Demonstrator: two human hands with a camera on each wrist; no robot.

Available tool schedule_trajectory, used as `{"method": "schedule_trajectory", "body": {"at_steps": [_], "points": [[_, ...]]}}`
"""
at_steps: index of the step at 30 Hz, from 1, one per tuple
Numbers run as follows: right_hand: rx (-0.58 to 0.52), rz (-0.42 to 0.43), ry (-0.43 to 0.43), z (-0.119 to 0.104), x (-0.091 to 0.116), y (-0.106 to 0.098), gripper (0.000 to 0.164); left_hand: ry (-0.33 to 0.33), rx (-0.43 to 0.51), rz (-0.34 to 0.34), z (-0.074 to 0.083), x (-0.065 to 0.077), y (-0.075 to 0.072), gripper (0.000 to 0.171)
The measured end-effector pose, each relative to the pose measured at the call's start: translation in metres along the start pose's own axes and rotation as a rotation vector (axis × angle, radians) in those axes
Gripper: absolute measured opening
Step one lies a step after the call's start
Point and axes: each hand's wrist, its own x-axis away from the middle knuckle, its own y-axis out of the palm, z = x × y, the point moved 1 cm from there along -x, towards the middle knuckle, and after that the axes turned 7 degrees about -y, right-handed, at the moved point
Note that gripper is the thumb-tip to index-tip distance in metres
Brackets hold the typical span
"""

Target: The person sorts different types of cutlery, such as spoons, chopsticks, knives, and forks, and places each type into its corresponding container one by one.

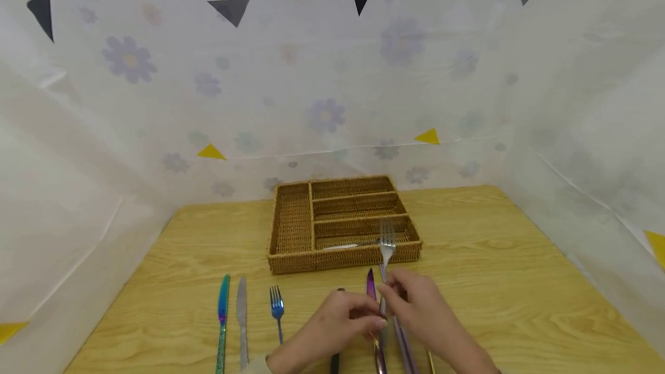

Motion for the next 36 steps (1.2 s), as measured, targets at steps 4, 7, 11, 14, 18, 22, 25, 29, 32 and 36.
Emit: {"method": "schedule_trajectory", "body": {"at_steps": [4, 7, 11, 14, 18, 22, 25, 29, 32, 36], "points": [[-0.059, -0.024, -0.019, 0.0, -0.001, 0.004, 0.024, -0.049, 0.064, 0.018, -0.003, 0.001, 0.001, 0.021], [-0.069, -0.03, -0.027, 0.001, -0.002, 0.005, 0.023, -0.071, 0.084, 0.03, -0.003, 0.003, 0.0, 0.017], [-0.075, -0.026, 0.002, 0.002, -0.002, 0.005, 0.024, -0.081, 0.06, 0.045, -0.005, 0.004, -0.002, 0.017], [-0.074, -0.016, 0.051, 0.003, -0.001, 0.002, 0.027, -0.084, 0.045, 0.061, -0.006, 0.004, -0.009, 0.019], [-0.053, -0.005, 0.1, 0.011, 0.003, -0.003, 0.03, -0.1, 0.045, 0.097, -0.008, 0.006, -0.025, 0.022], [-0.021, 0.015, 0.13, 0.025, 0.01, -0.006, 0.034, -0.079, -0.048, 0.15, -0.006, 0.007, -0.046, 0.02], [-0.005, 0.033, 0.17, 0.037, 0.014, -0.009, 0.036, -0.044, -0.178, 0.202, -0.004, 0.006, -0.063, 0.015], [0.008, 0.044, 0.228, 0.05, 0.017, -0.012, 0.037, -0.042, -0.391, 0.28, 0.001, 0.005, -0.085, 0.011], [0.007, 0.048, 0.254, 0.057, 0.018, -0.013, 0.038, -0.056, -0.558, 0.33, 0.005, 0.003, -0.099, 0.012], [0.004, 0.054, 0.273, 0.064, 0.017, -0.014, 0.04, -0.061, -0.734, 0.377, 0.008, -0.002, -0.113, 0.016]]}}
